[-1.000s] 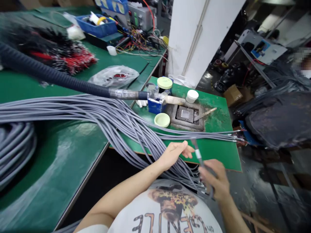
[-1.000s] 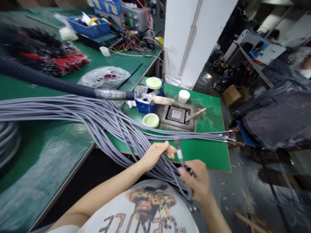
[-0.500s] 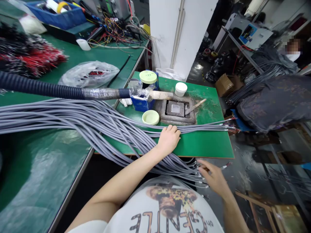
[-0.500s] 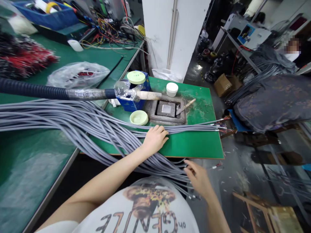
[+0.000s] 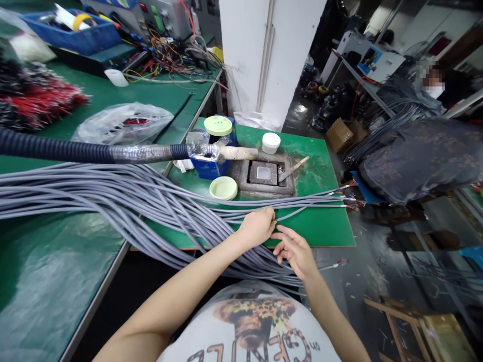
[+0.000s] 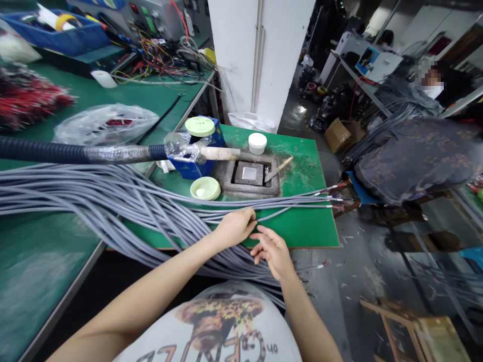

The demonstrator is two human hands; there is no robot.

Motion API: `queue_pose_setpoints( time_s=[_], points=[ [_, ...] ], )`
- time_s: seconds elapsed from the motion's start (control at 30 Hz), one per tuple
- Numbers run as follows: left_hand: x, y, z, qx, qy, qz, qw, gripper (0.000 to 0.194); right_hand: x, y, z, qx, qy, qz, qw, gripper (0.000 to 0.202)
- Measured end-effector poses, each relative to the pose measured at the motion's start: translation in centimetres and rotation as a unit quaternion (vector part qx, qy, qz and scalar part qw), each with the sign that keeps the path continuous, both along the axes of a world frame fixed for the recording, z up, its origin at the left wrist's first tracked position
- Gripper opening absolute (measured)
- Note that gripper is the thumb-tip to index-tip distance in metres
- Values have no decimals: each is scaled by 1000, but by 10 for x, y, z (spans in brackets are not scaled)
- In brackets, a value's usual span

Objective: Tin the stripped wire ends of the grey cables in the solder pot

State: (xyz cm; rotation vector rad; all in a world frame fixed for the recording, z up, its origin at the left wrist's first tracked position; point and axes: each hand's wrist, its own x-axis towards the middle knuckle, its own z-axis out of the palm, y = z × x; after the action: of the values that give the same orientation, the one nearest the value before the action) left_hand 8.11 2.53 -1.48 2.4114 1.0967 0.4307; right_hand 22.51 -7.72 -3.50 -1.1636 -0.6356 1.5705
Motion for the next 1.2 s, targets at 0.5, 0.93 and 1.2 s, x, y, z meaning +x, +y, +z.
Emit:
queue_pose_setpoints(
  time_s=[0.5, 0.93, 1.2],
  points=[
    [-9, 1, 2, -173, -225, -17, 959, 37, 71, -9, 69, 224, -274, -312, 882, 27],
    [-22, -40, 19, -413, -508, 13, 756, 32, 4, -8, 86, 158, -449, 199, 857, 27],
    [-32, -41, 21, -378, -493, -68, 780, 36, -10, -2, 81, 196, -511, 152, 823, 26]
  ],
)
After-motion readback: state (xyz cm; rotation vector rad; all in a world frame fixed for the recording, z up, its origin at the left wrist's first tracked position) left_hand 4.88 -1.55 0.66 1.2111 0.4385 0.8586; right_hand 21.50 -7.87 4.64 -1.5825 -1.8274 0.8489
